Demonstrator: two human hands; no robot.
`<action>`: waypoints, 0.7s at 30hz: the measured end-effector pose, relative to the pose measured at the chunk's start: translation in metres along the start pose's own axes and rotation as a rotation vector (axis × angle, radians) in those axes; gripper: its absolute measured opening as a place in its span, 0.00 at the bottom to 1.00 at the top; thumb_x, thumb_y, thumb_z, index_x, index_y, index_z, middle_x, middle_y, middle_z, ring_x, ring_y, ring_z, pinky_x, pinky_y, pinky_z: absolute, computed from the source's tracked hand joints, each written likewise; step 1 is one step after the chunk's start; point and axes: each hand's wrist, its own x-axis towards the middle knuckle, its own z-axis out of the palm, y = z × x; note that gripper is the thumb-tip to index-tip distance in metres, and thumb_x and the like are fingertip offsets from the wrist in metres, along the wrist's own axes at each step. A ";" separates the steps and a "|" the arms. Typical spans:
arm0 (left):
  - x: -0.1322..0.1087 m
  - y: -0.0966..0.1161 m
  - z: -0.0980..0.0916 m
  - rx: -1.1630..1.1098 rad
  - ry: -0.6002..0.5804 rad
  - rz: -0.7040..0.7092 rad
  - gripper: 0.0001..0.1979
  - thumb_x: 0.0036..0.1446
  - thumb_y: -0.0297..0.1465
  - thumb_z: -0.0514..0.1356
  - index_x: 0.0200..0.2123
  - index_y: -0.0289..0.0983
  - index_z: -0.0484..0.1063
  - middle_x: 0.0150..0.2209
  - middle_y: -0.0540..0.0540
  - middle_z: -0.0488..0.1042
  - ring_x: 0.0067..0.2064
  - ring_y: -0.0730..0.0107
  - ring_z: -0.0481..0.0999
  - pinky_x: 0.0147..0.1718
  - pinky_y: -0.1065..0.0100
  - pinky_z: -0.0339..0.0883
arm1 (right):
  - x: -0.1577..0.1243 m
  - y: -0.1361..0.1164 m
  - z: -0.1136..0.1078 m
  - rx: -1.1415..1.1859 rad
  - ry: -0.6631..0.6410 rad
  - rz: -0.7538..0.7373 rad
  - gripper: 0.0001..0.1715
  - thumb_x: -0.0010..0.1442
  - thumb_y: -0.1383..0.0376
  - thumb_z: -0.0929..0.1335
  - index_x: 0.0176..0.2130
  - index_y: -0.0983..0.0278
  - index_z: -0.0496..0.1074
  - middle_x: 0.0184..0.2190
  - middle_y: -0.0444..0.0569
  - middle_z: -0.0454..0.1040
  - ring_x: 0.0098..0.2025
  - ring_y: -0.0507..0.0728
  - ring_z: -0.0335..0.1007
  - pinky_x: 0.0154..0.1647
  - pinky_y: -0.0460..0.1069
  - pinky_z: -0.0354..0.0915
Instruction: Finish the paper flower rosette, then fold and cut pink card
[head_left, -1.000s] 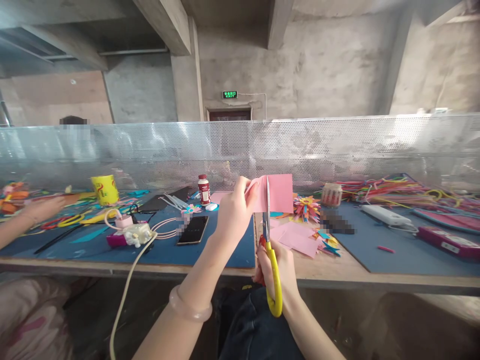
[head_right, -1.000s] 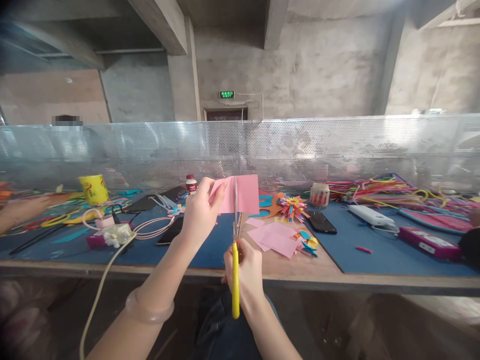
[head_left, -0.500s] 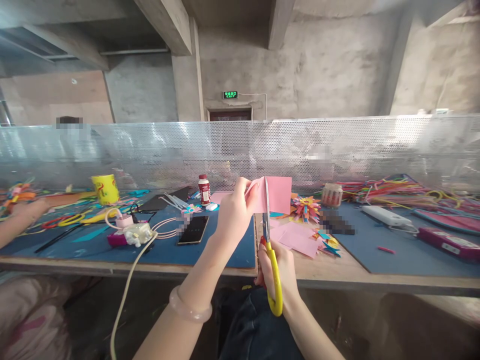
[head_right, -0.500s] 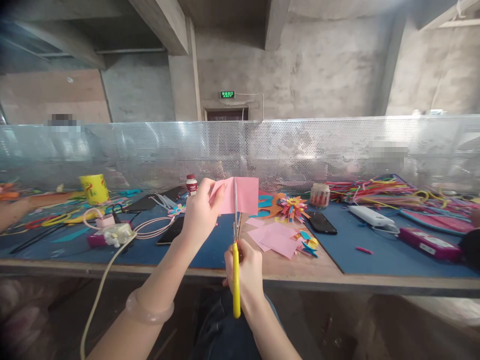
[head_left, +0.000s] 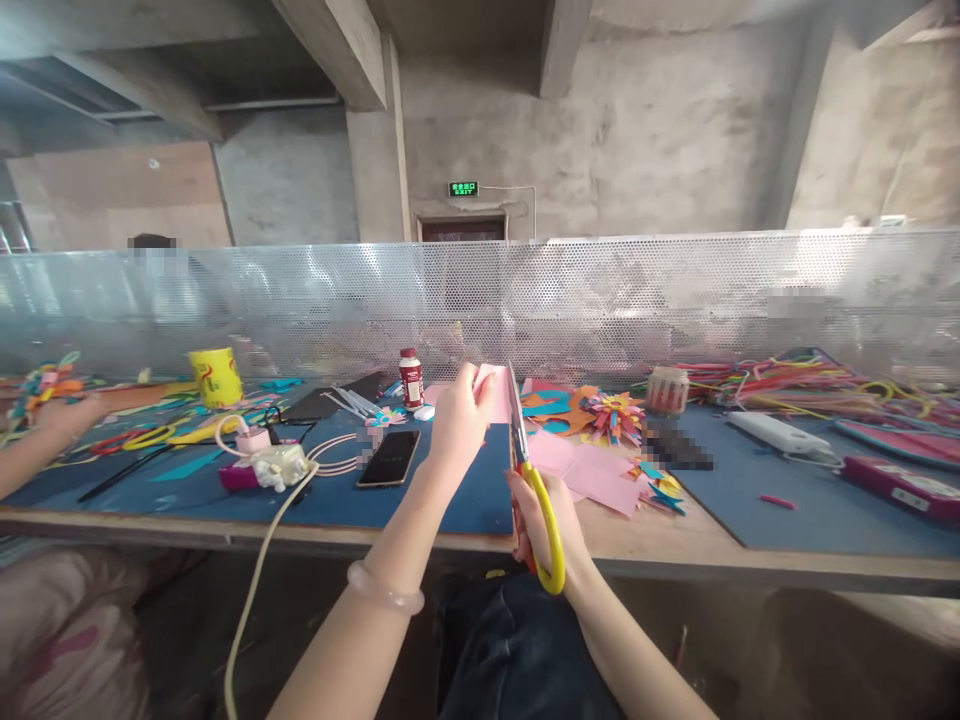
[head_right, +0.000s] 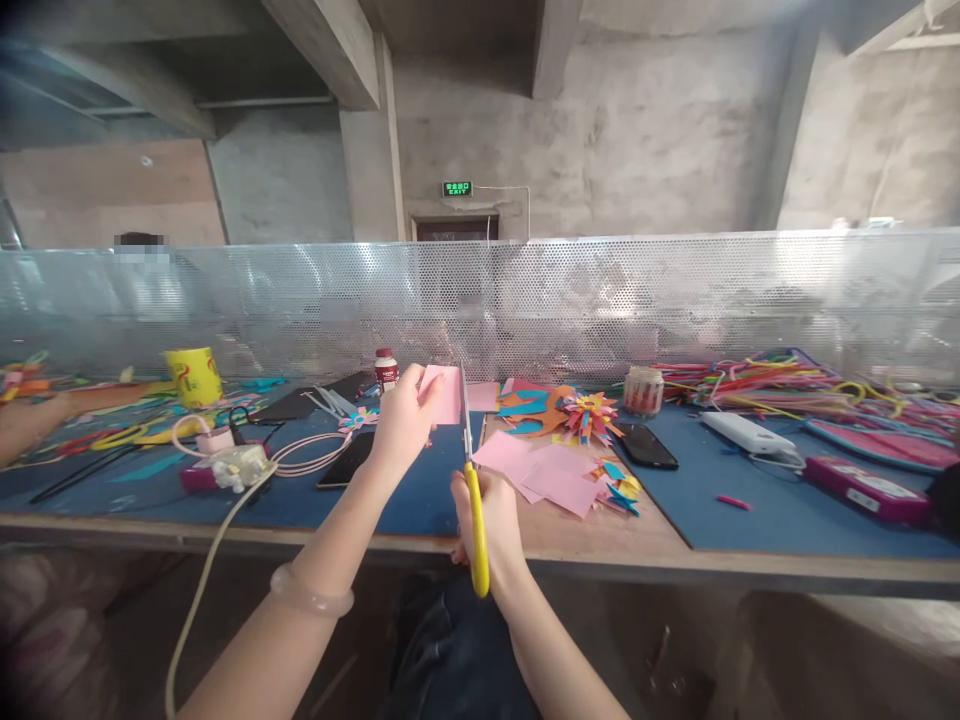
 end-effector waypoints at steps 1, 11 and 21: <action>-0.001 -0.004 0.001 0.019 0.006 -0.018 0.11 0.60 0.39 0.49 0.30 0.39 0.61 0.15 0.56 0.58 0.12 0.73 0.64 0.10 0.77 0.50 | 0.001 0.002 -0.001 -0.004 -0.019 0.007 0.20 0.56 0.52 0.61 0.22 0.61 0.56 0.06 0.34 0.53 0.05 0.50 0.54 0.06 0.43 0.54; -0.008 -0.068 0.015 0.182 -0.156 -0.291 0.08 0.58 0.36 0.49 0.32 0.38 0.61 0.17 0.52 0.66 0.12 0.72 0.65 0.14 0.73 0.55 | 0.030 0.006 -0.017 0.230 -0.352 0.291 0.19 0.54 0.54 0.62 0.20 0.63 0.59 0.06 0.35 0.55 0.05 0.48 0.49 0.03 0.41 0.45; -0.022 -0.107 0.007 0.060 0.351 -0.387 0.13 0.61 0.40 0.44 0.34 0.38 0.61 0.19 0.51 0.66 0.19 0.70 0.70 0.21 0.72 0.60 | 0.111 -0.006 -0.001 -0.551 -0.106 0.044 0.19 0.47 0.57 0.69 0.15 0.63 0.62 0.08 0.44 0.61 0.13 0.53 0.64 0.12 0.44 0.54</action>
